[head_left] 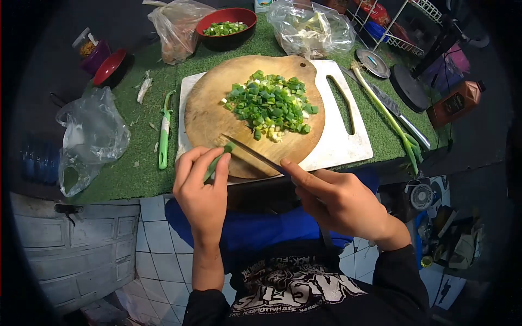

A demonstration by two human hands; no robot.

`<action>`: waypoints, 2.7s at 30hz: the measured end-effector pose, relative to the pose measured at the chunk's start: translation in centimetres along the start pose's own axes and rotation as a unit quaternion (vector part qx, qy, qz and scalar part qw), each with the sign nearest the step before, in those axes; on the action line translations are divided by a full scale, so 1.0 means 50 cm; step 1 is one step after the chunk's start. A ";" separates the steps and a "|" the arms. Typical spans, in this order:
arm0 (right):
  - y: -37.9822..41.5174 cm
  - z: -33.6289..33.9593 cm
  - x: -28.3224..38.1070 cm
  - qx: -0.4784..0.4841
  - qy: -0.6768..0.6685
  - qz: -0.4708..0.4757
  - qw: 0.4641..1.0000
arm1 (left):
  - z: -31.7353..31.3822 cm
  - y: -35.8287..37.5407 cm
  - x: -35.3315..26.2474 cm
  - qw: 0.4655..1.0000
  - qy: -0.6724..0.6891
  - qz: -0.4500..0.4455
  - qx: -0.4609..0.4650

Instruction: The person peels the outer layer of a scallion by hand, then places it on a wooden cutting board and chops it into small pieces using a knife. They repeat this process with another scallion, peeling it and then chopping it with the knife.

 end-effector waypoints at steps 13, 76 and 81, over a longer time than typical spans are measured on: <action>0.005 0.010 0.005 0.054 0.043 -0.028 0.997 | -0.008 0.001 0.004 0.999 0.023 0.033 0.015; -0.068 -0.064 0.041 -0.002 0.107 -0.042 0.993 | -0.017 -0.010 0.009 0.998 0.015 0.055 0.019; -0.013 -0.055 0.035 -0.027 0.145 -0.026 0.989 | -0.026 -0.002 0.007 0.999 -0.004 0.045 -0.004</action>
Point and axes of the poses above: each hand's wrist, its own y-axis away from the middle knuckle, its own z-axis out of the back of the hand, x = y × z, the point moved 1 cm from there along -y, towards the middle knuckle, and after that the axes turned 12 degrees about -z, right-handed, at the moved point
